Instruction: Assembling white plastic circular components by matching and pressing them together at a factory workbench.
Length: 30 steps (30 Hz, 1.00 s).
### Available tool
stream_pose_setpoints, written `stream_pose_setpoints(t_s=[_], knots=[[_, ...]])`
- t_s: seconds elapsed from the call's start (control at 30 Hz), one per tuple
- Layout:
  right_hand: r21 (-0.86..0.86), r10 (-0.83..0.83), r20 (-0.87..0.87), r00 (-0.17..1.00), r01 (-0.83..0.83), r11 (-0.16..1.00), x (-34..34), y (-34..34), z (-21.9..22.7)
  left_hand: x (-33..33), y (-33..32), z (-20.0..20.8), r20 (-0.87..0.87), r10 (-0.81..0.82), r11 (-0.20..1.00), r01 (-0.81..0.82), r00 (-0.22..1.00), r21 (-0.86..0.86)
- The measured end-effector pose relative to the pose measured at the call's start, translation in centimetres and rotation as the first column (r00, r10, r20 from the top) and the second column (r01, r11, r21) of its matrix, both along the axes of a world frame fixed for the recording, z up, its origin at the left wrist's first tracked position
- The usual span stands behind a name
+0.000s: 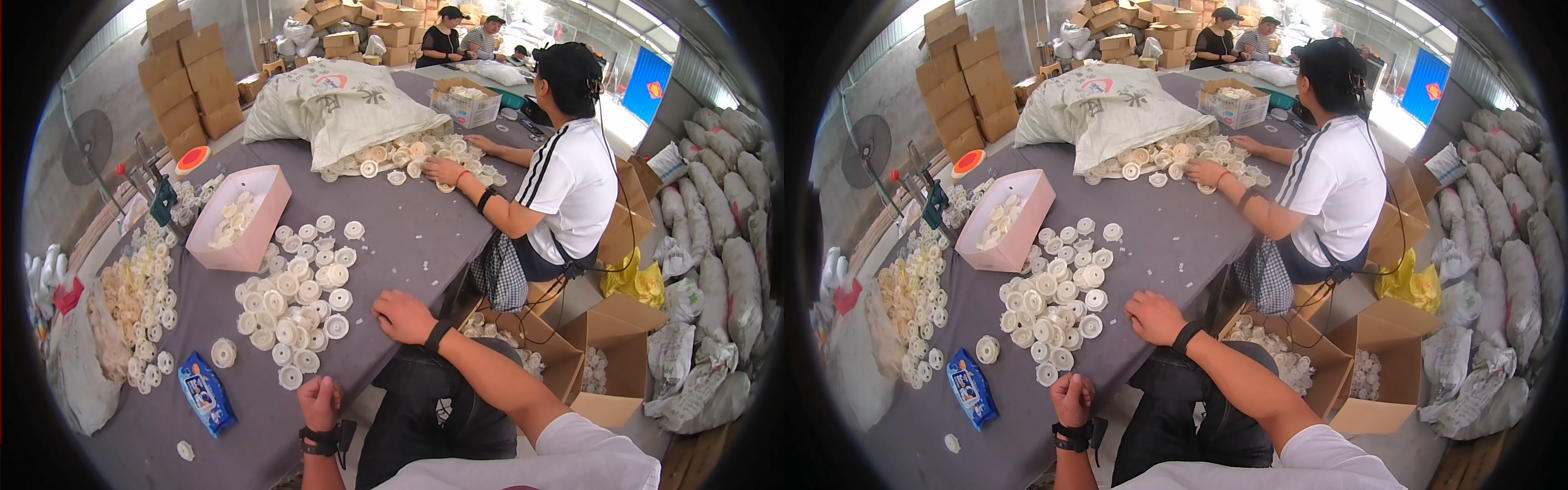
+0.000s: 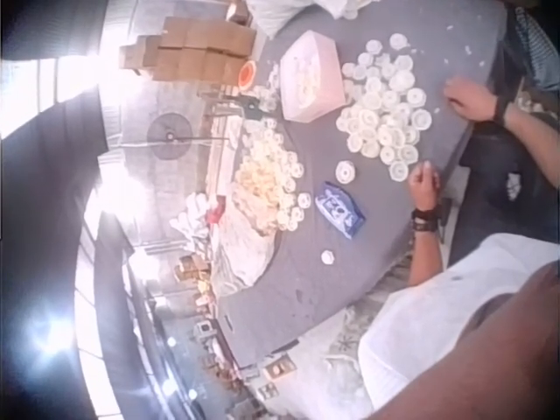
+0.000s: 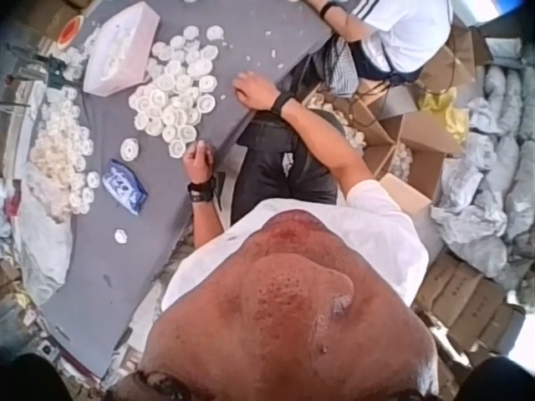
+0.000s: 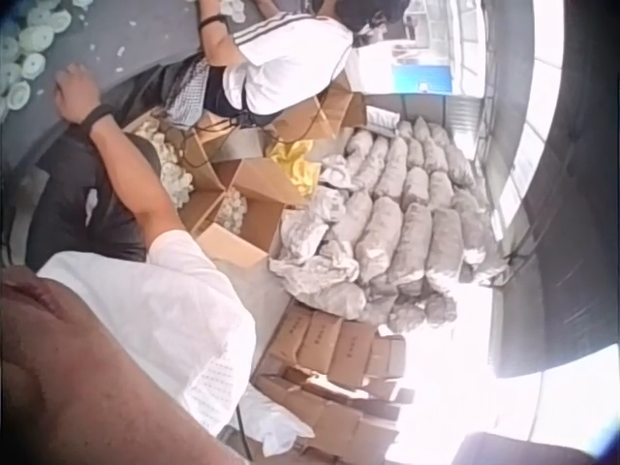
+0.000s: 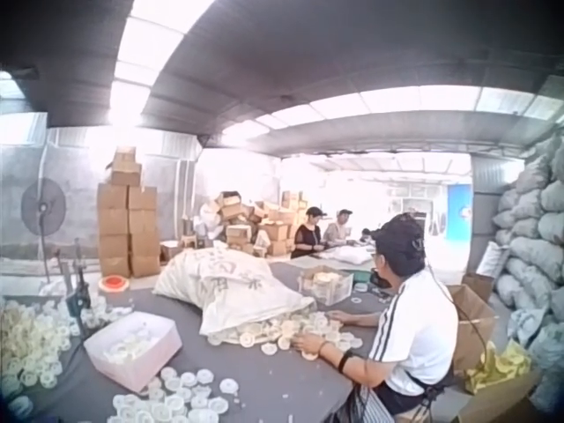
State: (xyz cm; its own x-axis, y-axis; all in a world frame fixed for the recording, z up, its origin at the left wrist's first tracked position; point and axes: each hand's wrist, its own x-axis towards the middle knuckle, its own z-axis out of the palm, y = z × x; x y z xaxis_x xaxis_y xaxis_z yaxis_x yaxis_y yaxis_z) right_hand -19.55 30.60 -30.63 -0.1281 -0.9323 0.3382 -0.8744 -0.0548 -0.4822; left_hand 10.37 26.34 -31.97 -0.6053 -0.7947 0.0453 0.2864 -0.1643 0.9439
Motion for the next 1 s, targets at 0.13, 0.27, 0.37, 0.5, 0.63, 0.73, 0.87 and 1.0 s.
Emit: stream_pose_setpoints(t_s=[0.13, 0.27, 0.37, 0.5, 0.63, 0.73, 0.87, 1.0], knots=[[0.001, -0.014, -0.005, 1.000, 0.014, 1.000, -0.2, 0.1, 0.2, -0.2, 0.0, -0.3, 0.013, 0.003, 1.000, -0.003, 1.000, 0.014], [0.001, -0.025, -0.007, 1.000, 0.025, 1.000, -0.6, 0.0, 0.1, -0.6, -0.1, -0.4, -0.005, -0.004, 0.999, 0.005, 1.000, 0.044], [0.012, -0.003, 0.003, 1.000, 0.003, 1.000, 0.3, -1.0, -0.3, 0.4, -0.4, -0.2, 0.063, 0.026, 1.000, -0.026, 0.998, 0.008], [0.067, 0.008, -0.112, 0.994, 0.000, 0.998, -0.5, -0.8, 0.4, 0.1, -0.6, 0.3, 0.208, -0.006, 0.999, -0.001, 0.978, 0.036], [0.032, 0.032, -0.048, 0.998, -0.030, 0.999, -0.9, -0.1, 0.9, -0.7, 0.1, 0.9, 0.208, -0.004, 1.000, 0.002, 0.978, 0.012], [0.024, 0.055, -0.009, 0.998, -0.055, 0.998, 0.6, -0.2, 0.8, 0.4, 0.5, 1.3, 0.199, -0.005, 0.997, -0.010, 0.980, 0.074], [-0.006, 0.052, -0.014, 0.999, -0.052, 0.999, 1.5, -0.5, 1.1, 1.3, 0.7, 5.5, 0.209, 0.062, 0.995, -0.043, 0.976, -0.095], [0.020, 0.056, -0.042, 0.998, -0.055, 0.998, 0.6, -0.6, 0.8, 3.3, -0.7, 16.5, 0.239, 0.240, 0.782, -0.042, 0.941, -0.621]])
